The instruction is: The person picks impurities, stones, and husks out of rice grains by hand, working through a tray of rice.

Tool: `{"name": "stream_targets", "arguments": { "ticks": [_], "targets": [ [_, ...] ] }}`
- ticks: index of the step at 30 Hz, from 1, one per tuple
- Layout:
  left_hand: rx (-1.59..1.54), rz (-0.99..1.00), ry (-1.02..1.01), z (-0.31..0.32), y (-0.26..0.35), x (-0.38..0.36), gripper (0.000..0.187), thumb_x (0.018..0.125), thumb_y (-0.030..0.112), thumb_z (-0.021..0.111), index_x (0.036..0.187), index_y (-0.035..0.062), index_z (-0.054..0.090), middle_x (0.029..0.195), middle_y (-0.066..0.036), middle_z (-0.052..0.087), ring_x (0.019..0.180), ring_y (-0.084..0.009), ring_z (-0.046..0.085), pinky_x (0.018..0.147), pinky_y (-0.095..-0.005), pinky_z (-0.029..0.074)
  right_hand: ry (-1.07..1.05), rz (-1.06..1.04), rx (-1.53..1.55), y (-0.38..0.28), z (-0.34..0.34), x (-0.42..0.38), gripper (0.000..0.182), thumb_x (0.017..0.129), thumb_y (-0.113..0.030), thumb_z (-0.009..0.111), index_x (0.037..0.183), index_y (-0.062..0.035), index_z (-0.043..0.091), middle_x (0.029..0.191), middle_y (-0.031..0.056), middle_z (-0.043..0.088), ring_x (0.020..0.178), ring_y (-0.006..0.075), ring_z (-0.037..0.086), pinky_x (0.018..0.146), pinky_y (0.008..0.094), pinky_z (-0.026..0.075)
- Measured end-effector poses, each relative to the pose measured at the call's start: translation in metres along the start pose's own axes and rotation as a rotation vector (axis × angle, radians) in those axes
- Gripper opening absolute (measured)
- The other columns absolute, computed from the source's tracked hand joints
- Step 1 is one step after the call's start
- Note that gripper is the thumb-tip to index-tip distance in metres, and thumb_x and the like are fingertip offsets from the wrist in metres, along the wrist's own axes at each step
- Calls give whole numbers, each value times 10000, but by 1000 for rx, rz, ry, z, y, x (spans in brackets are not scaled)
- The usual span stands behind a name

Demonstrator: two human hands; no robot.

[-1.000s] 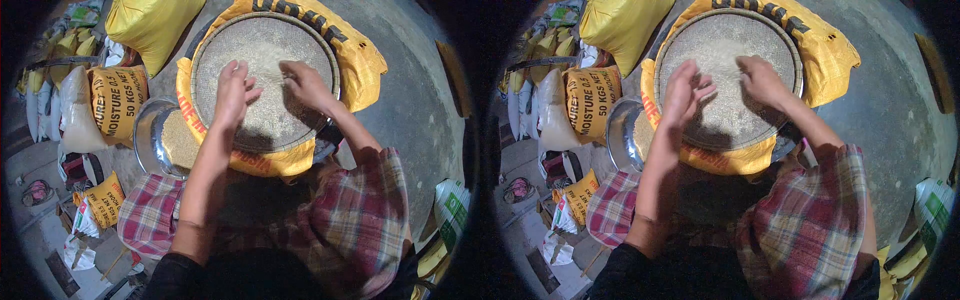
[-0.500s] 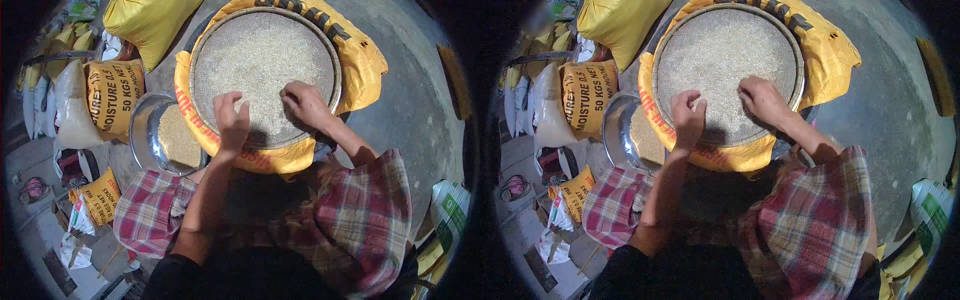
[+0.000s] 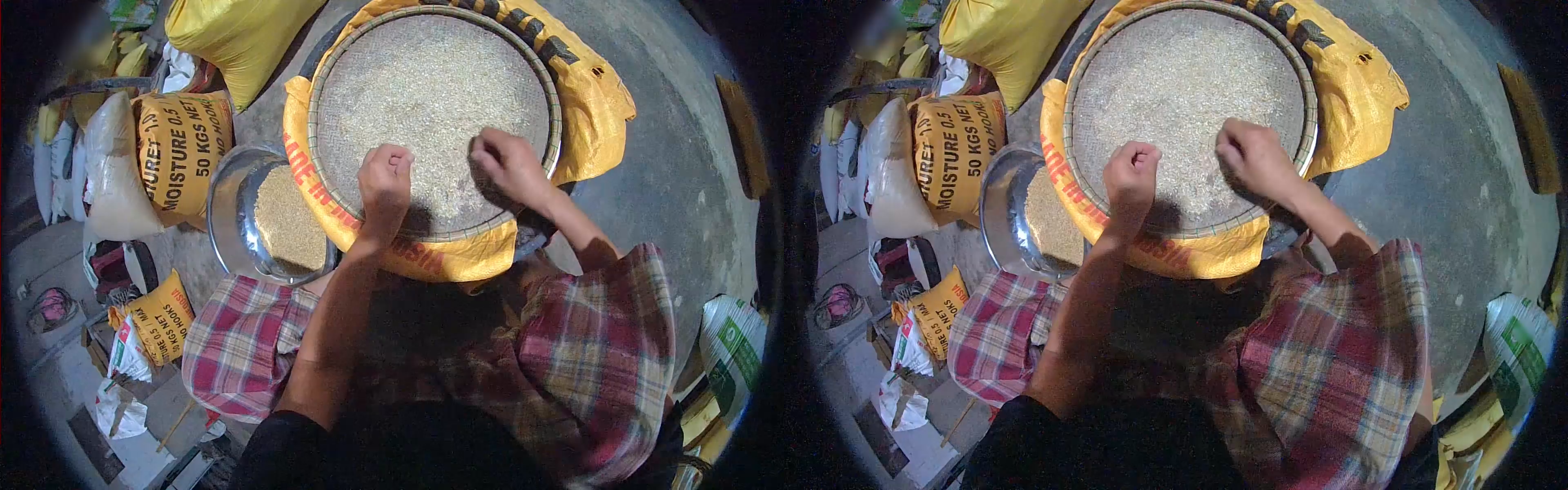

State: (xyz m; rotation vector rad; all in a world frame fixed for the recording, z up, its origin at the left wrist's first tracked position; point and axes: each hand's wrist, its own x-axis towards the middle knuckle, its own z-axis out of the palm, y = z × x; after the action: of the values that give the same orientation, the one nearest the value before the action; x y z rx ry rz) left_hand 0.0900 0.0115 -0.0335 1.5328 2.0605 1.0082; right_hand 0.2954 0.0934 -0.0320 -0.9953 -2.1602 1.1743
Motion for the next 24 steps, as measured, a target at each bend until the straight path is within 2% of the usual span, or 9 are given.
{"name": "stream_targets", "arguments": {
  "ticks": [3, 5, 10, 12, 14, 17, 19, 20, 24],
  "targets": [
    [-43, -92, 30, -1, 5, 2, 113, 803, 104, 627, 780, 14, 564, 648, -128, 537, 627, -298, 559, 599, -375, 448, 72, 160, 68, 17, -5, 1, 72, 819, -75, 585, 846, -18, 551, 682, 102, 587, 636, 214, 600, 607, 328, 472],
    [-10, -76, 28, -1, 10, 0, 119, 805, 99, 626, 764, 14, 555, 652, -127, 531, 622, -299, 553, 595, -377, 447, 28, 316, 449, 25, 1, 3, 115, 801, -45, 637, 842, -11, 534, 724, 66, 563, 681, 103, 529, 645, 282, 453],
    [-52, 1, -86, 5, 36, -15, 74, 792, 65, 617, 809, 18, 562, 731, -134, 528, 665, -298, 544, 625, -377, 449, 26, -20, 41, 8, 18, 15, 148, 778, -51, 662, 908, -18, 600, 744, 102, 588, 678, 165, 574, 630, 282, 465],
    [37, 238, -97, 12, 30, -14, 129, 778, 42, 609, 900, 19, 571, 826, -138, 530, 744, -293, 539, 689, -373, 447, 30, -40, 20, 10, 18, 18, 138, 791, -65, 658, 909, -22, 601, 735, 91, 588, 678, 153, 571, 626, 282, 464],
    [17, 247, -25, 13, 25, -2, 170, 774, 39, 607, 938, 23, 568, 850, -136, 526, 782, -297, 535, 718, -374, 441, 37, -57, -9, 10, 13, 16, 129, 803, -79, 653, 909, -27, 602, 726, 80, 587, 679, 141, 568, 621, 281, 464],
    [-7, 192, 12, 9, 28, 9, 168, 778, 40, 599, 944, 29, 578, 890, -122, 523, 842, -304, 530, 759, -381, 431, 94, 139, 194, 15, -1, 9, 98, 810, -94, 644, 813, -4, 606, 707, 78, 595, 620, 141, 578, 585, 305, 465],
    [21, 202, -119, 9, 34, 11, 132, 786, 75, 637, 910, 30, 621, 882, -102, 529, 823, -248, 551, 736, -344, 446, 78, 296, 360, 22, -12, 7, 131, 839, -107, 632, 798, 7, 583, 703, 49, 601, 612, 102, 562, 576, 266, 470],
    [20, 203, -121, 11, 39, 15, 132, 786, 75, 637, 910, 30, 621, 882, -102, 529, 823, -248, 551, 736, -344, 446, 31, 411, 635, 23, -19, 3, 101, 839, -63, 615, 807, 3, 546, 726, 51, 608, 637, 114, 576, 585, 242, 482],
    [221, 332, -127, 31, 45, 32, 116, 783, 122, 660, 864, 43, 637, 841, -109, 521, 780, -272, 533, 745, -372, 439, 77, 438, 912, 36, -20, -5, 93, 809, 17, 591, 832, -13, 507, 758, 56, 582, 636, 121, 569, 574, 236, 481]
  ]
}}
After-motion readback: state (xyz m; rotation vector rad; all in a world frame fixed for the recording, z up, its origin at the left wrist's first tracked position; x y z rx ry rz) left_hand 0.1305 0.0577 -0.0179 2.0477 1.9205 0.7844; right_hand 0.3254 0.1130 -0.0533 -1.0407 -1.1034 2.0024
